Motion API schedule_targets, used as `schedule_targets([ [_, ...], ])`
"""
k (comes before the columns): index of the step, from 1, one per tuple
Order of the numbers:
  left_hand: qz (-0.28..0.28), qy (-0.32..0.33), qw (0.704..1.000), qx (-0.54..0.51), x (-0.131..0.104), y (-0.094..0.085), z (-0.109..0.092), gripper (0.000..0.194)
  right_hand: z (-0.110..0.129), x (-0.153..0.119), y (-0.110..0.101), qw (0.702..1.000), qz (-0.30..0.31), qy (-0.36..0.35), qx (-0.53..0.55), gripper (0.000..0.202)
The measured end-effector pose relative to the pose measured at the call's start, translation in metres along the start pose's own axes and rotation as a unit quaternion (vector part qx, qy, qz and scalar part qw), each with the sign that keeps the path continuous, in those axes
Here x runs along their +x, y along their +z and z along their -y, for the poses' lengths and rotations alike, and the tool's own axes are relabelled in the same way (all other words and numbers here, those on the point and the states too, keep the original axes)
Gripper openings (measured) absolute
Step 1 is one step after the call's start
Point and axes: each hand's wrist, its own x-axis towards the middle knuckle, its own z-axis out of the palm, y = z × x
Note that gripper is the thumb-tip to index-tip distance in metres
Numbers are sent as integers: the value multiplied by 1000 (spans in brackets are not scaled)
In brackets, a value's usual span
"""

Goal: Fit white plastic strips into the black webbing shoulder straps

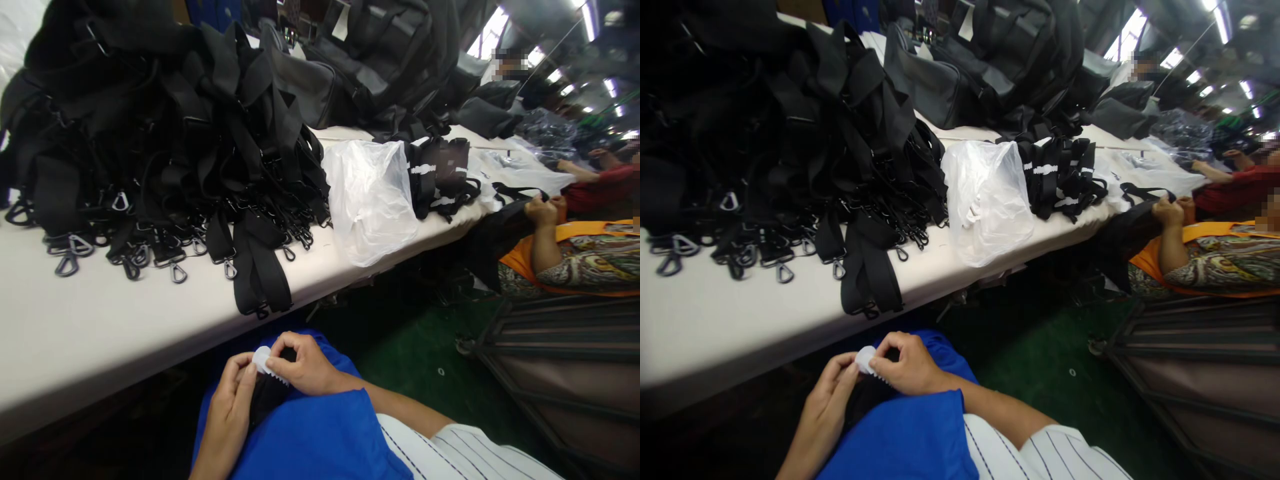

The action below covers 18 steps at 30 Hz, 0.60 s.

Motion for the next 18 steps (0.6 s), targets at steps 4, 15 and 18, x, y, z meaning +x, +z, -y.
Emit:
schedule_targets([
  [4, -25, 16, 998, 48, 5, -5, 2, 38, -3, -3, 4, 998, 27, 29, 46, 12],
  [15, -67, 13, 997, -46, 10, -4, -3, 32, -16, -2, 17, 997, 16, 80, 6, 7],
  [18, -60, -5, 997, -44, 15, -5, -3, 34, -16, -2, 17, 997, 13, 79, 16, 8],
])
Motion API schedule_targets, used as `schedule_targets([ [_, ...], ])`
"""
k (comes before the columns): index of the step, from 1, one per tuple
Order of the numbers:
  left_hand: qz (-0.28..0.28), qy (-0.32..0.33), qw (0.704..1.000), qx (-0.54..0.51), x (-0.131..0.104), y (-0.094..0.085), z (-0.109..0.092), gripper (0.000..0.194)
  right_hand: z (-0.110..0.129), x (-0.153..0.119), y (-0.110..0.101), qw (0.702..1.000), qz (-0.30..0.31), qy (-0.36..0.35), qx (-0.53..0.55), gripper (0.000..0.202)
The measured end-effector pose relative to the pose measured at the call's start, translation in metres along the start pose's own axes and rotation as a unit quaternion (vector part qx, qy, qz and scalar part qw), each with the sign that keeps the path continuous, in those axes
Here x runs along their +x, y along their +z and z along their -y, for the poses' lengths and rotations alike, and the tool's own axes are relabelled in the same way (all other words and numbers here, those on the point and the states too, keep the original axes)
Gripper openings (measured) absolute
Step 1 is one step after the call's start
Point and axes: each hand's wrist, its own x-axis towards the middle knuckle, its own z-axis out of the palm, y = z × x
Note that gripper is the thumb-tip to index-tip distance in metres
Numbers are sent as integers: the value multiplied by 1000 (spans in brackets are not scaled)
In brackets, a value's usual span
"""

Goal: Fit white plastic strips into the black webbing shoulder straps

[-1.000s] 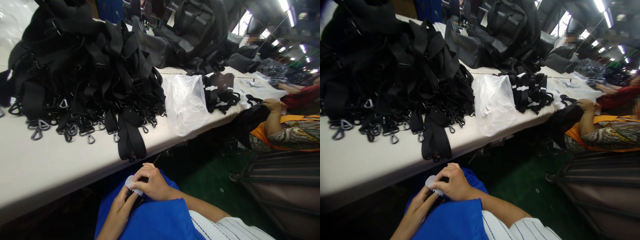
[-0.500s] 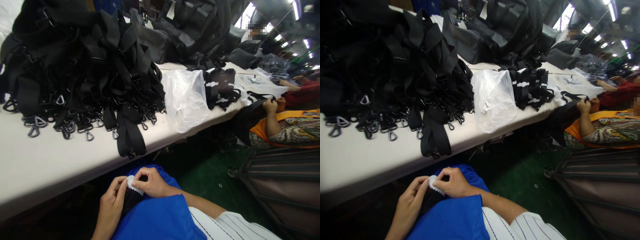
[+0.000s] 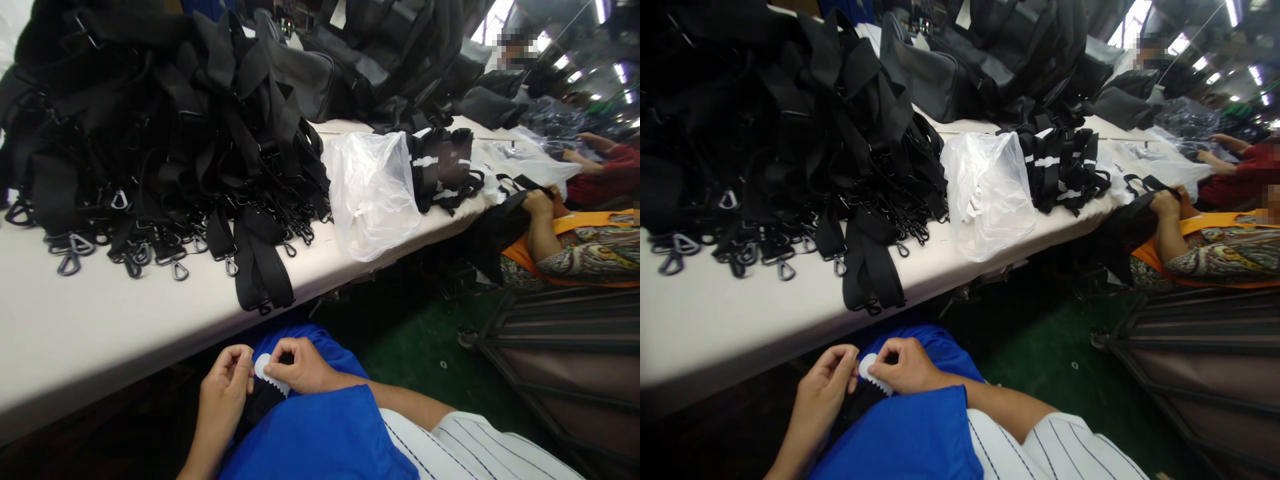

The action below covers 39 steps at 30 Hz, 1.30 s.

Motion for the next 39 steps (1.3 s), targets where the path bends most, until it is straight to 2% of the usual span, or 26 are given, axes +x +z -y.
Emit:
schedule_targets([
  [2, 4, -11, 1000, 20, 3, -2, 1, 40, -1, -1, -1, 1000, 2, -13, 5, 7],
  [5, 43, -25, 998, 49, 5, -5, 0, 46, -3, -2, -4, 999, 14, -41, 14, 7],
  [11, 93, -2, 993, 67, 4, -7, -2, 37, -6, -2, -5, 997, 26, -56, 37, 10],
  [20, 0, 54, 997, 59, -9, 6, 5, 27, -3, 7, 0, 1000, 25, 0, 1, 19],
  [24, -22, 121, 986, 108, -11, 10, 5, 22, 4, 11, 5, 997, 8, 24, -70, 16],
  [27, -30, 180, 971, 152, -13, 12, 6, 20, 4, 11, 8, 993, -19, 11, -119, 15],
  [29, -30, 196, 967, 161, -14, 11, 8, 19, 1, 10, 9, 992, -35, -2, -125, 14],
  [31, -7, 170, 974, 150, -15, 8, 13, 18, -4, 6, 9, 993, -47, -17, -105, 14],
  [35, 29, 40, 994, 95, -12, 2, 20, 29, -11, -1, 6, 996, -58, -43, -55, 17],
  [37, 44, 18, 996, 75, -7, -2, 17, 35, -13, -2, 6, 995, -65, -52, -47, 19],
  [39, 94, 19, 993, 69, 0, -4, 12, 33, -15, -2, 6, 995, -66, -59, -41, 19],
])
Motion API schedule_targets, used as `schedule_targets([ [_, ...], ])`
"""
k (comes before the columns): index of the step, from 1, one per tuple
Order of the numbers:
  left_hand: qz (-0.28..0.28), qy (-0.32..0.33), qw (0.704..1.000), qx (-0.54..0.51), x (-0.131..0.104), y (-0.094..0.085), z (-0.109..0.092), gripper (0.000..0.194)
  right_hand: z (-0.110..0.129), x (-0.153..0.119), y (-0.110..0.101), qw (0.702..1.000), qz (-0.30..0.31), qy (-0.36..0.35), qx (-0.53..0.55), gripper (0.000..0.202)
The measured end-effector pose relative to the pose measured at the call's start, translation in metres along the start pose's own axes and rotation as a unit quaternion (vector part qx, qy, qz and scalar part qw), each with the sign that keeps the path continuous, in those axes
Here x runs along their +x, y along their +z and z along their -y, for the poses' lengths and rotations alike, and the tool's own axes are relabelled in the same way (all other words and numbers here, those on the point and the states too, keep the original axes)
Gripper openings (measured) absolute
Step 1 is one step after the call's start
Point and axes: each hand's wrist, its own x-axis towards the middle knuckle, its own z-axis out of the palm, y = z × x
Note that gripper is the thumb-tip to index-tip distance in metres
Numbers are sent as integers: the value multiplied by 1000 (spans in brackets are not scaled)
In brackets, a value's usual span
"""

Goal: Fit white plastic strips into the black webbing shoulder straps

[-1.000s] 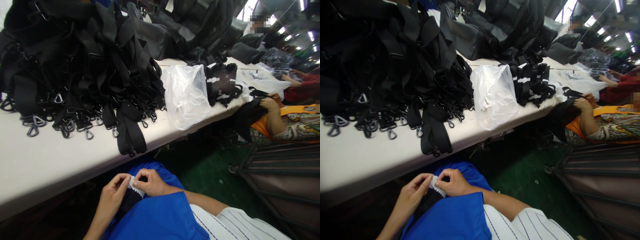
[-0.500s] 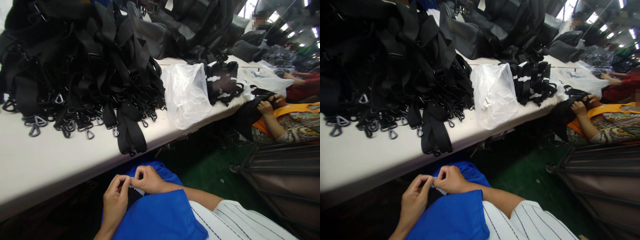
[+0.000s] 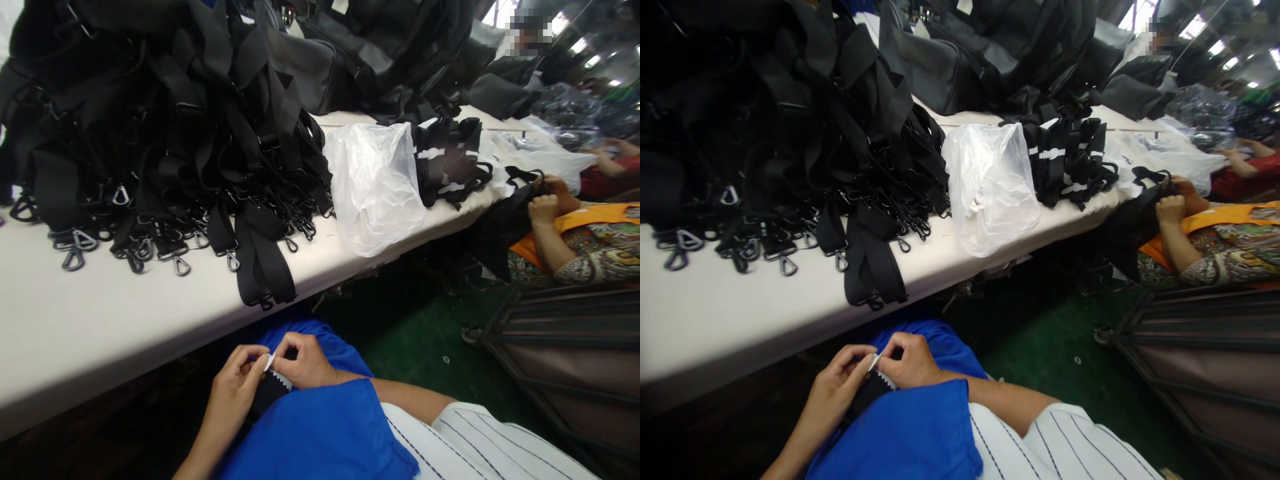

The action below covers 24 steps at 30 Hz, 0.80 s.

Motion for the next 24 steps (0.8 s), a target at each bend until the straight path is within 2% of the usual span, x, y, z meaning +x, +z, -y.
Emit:
schedule_targets([
  [2, 57, -14, 998, -2, 5, -4, -4, 33, 0, 1, -1, 1000, 9, -11, 7, 17],
  [4, 68, -39, 997, -5, 6, -5, -6, 37, 4, 1, -3, 999, 22, -43, 7, 15],
  [8, -17, -10, 1000, 20, 0, 0, -5, 37, 21, -2, -14, 989, -14, -119, -90, 11],
  [11, -69, 24, 995, 72, -9, 8, -9, 31, 31, -5, -17, 989, -1, -56, -137, 28],
  [13, -96, 52, 987, 119, -14, 12, -12, 26, 33, -6, -14, 994, 41, 3, -105, 40],
  [16, -129, 73, 978, 147, -17, 13, -16, 24, 34, -5, -9, 996, 80, 46, -13, 41],
  [18, -140, 42, 985, 87, -17, 12, -21, 27, 36, -5, -8, 995, 87, 34, 23, 36],
  [20, -132, -6, 991, -36, -17, 10, -27, 31, 39, -6, -10, 998, 65, -8, 10, 33],
  [22, -113, -42, 980, -160, -16, 9, -34, 36, 41, -9, -15, 998, 35, -50, -21, 31],
  [24, -96, -62, 967, -229, -15, 11, -41, 39, 40, -12, -22, 997, 11, -66, -30, 32],
])
